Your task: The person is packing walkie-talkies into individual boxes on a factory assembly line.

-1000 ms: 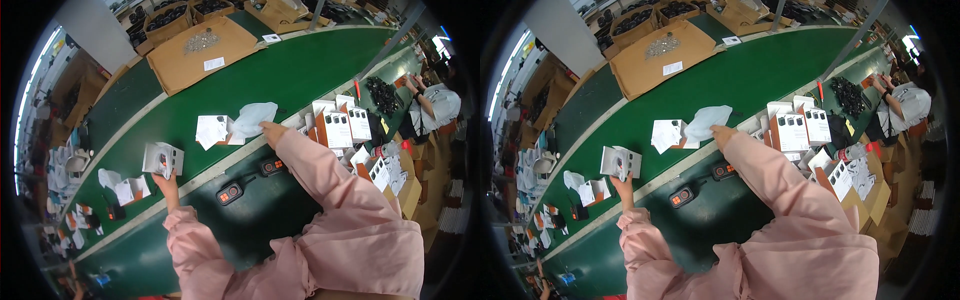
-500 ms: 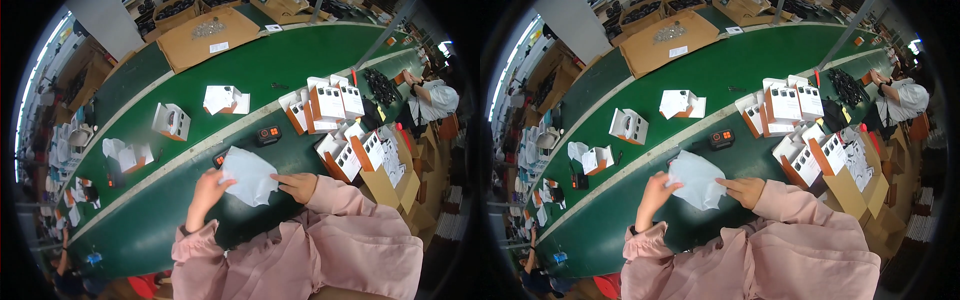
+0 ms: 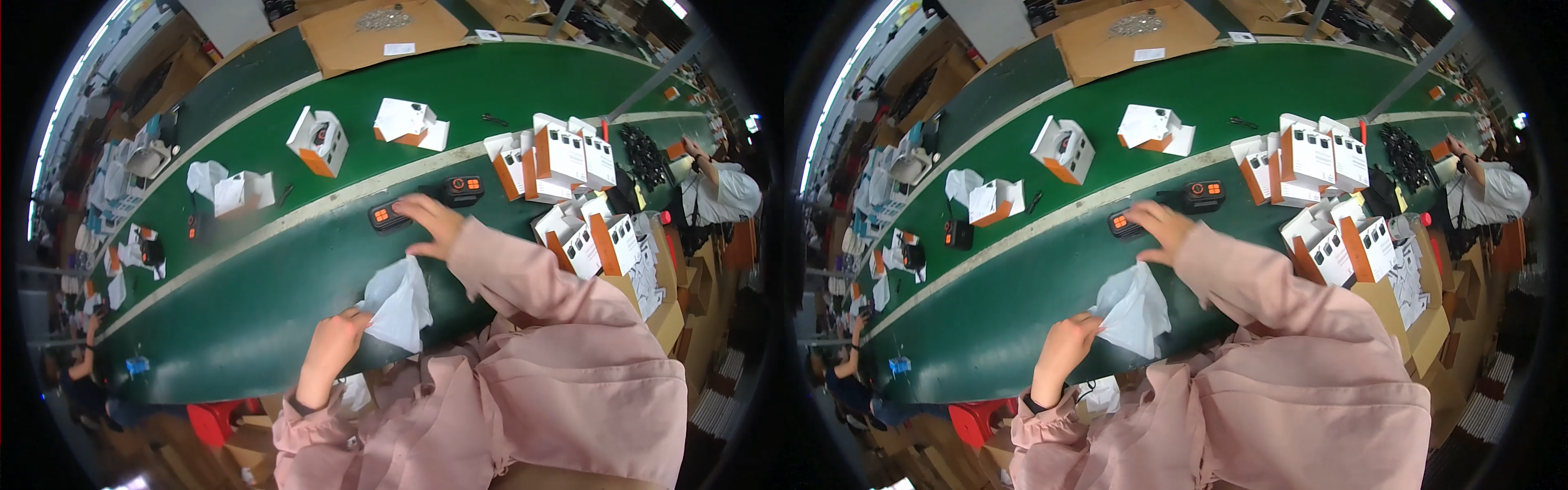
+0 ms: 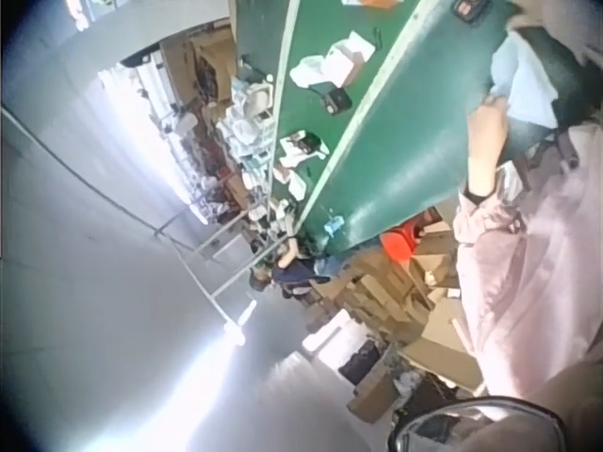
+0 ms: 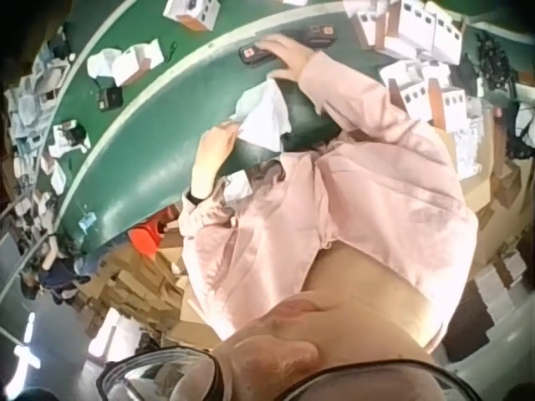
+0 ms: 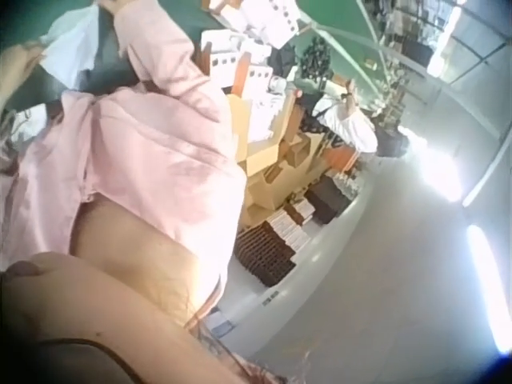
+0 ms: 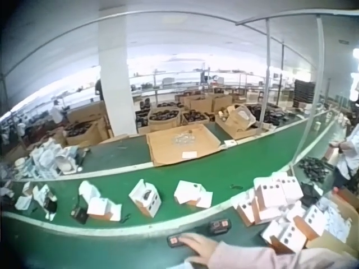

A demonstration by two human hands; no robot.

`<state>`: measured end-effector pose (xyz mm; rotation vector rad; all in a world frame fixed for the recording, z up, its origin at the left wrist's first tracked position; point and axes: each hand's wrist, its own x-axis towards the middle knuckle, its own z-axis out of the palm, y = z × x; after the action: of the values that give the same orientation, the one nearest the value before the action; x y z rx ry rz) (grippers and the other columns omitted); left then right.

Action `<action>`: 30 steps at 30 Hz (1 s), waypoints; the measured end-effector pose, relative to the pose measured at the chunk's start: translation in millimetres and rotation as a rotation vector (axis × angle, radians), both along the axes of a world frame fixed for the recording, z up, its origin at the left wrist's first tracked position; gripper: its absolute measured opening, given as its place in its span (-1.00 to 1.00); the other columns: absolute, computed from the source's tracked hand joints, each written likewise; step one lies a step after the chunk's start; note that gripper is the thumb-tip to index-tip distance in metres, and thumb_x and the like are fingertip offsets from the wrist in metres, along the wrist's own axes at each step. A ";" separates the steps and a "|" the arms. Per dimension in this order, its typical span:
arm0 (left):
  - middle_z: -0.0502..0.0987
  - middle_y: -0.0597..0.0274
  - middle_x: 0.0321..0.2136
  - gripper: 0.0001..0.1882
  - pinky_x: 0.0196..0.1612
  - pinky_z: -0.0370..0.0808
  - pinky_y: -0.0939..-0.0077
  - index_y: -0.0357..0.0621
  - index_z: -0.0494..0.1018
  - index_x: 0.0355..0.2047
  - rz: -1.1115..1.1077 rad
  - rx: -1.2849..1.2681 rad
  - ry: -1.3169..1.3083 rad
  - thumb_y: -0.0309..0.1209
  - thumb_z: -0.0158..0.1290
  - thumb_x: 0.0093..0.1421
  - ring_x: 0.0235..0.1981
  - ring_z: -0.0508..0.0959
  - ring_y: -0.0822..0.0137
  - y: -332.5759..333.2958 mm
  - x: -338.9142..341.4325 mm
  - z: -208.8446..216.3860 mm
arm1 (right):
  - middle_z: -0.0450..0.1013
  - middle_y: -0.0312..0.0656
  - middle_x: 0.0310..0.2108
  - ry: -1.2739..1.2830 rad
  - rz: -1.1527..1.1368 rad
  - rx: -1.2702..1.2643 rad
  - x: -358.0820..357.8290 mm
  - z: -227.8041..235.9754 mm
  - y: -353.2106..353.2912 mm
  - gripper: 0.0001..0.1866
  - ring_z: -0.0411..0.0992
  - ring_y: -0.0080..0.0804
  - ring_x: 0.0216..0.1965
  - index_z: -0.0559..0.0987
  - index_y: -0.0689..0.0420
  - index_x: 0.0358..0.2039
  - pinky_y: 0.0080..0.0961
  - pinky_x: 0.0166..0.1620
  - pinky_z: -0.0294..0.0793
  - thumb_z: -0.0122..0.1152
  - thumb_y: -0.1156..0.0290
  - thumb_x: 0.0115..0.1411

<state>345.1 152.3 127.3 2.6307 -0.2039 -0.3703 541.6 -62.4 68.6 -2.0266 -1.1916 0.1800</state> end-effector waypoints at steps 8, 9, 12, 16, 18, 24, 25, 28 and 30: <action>0.49 0.16 -0.31 -0.91 -0.41 0.48 0.28 -0.13 0.48 -0.45 -0.016 0.154 0.042 -0.40 0.02 0.08 -0.46 0.53 0.08 13.5 -28.8 4.9 | 0.37 -0.08 -0.05 0.213 -0.110 -0.682 47.2 -23.2 93.0 -0.22 0.39 -0.20 -0.05 0.27 0.19 0.03 -0.29 0.00 0.37 0.44 0.22 -0.18; 0.49 0.13 -0.28 -0.89 -0.41 0.49 0.30 -0.13 0.48 -0.46 -0.007 0.163 0.050 -0.37 0.04 0.08 -0.46 0.54 0.08 16.8 -31.1 3.1 | 0.42 -0.09 -0.12 0.442 -0.161 -0.339 42.8 -8.7 81.7 -0.27 0.42 -0.25 -0.08 0.28 0.21 0.01 -0.30 -0.01 0.39 0.43 0.29 -0.16; 0.49 0.09 -0.27 -0.87 -0.39 0.48 0.28 -0.12 0.49 -0.47 -0.021 0.101 0.028 -0.33 0.07 0.05 -0.46 0.54 0.05 14.3 -25.7 -5.2 | 0.41 -0.19 -0.11 1.079 0.101 0.490 -11.4 65.9 48.7 -0.25 0.36 -0.45 -0.05 0.29 0.18 -0.02 -0.39 0.02 0.33 0.48 0.45 -0.24; 0.47 0.05 -0.20 -0.84 -0.32 0.46 0.24 -0.08 0.53 -0.43 -0.100 -0.090 0.139 -0.30 0.12 0.00 -0.37 0.53 0.01 6.4 -2.4 4.6 | 0.31 -0.22 -0.18 0.692 0.222 0.301 -59.3 38.4 41.1 -0.22 0.30 -0.49 -0.11 0.30 0.14 -0.06 -0.49 -0.06 0.31 0.53 0.37 -0.33; 0.45 0.05 -0.15 -0.82 -0.27 0.44 0.21 -0.02 0.57 -0.39 -0.171 -0.263 0.223 -0.29 0.15 -0.04 -0.29 0.50 -0.02 13.3 0.6 -10.9 | 0.30 -0.19 -0.19 0.709 0.159 0.283 -61.1 8.9 26.9 -0.21 0.33 -0.38 -0.13 0.33 0.16 -0.08 -0.45 -0.08 0.31 0.53 0.35 -0.38; 0.46 0.15 -0.20 -0.88 -0.25 0.45 0.28 -0.07 0.56 -0.45 -0.154 -0.251 -0.034 -0.35 0.11 0.01 -0.30 0.50 0.07 14.4 -5.8 -54.7 | 0.33 -0.17 -0.16 0.130 0.304 0.031 -85.1 -39.9 12.3 -0.29 0.33 -0.15 -0.15 0.38 0.10 -0.11 -0.29 -0.11 0.36 0.48 0.32 -0.35; 0.47 0.19 -0.23 -0.89 -0.28 0.46 0.31 -0.09 0.55 -0.48 -0.141 -0.012 0.024 -0.36 0.10 0.01 -0.32 0.51 0.12 14.3 -8.7 -63.7 | 0.31 -0.21 -0.12 -0.055 0.320 -0.204 -90.7 -45.1 19.3 -0.28 0.31 -0.18 -0.12 0.37 0.05 -0.08 -0.29 -0.11 0.36 0.47 0.31 -0.34; 0.46 0.27 -0.33 -0.92 -0.35 0.45 0.36 -0.08 0.52 -0.51 -0.291 0.136 -0.180 -0.37 0.08 0.00 -0.39 0.50 0.22 6.1 -16.8 -84.4 | 0.25 -0.32 -0.03 -0.299 0.269 -0.572 -110.0 -52.3 45.0 -0.26 0.24 -0.24 -0.03 0.34 -0.08 0.00 -0.26 -0.07 0.37 0.42 0.27 -0.28; 0.45 0.30 -0.38 -0.92 -0.37 0.44 0.38 -0.06 0.51 -0.49 -0.238 0.087 -0.234 -0.38 0.07 0.00 -0.41 0.49 0.24 5.1 -25.0 -91.9 | 0.26 -0.25 -0.02 -0.217 0.358 -0.559 -111.3 -48.3 50.1 -0.32 0.25 -0.18 -0.03 0.33 -0.02 0.01 -0.23 -0.05 0.34 0.36 0.28 -0.19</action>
<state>320.1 157.5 35.4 2.7393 -0.5942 -0.1497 430.3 -12.3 20.3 -2.3238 -1.7942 0.5287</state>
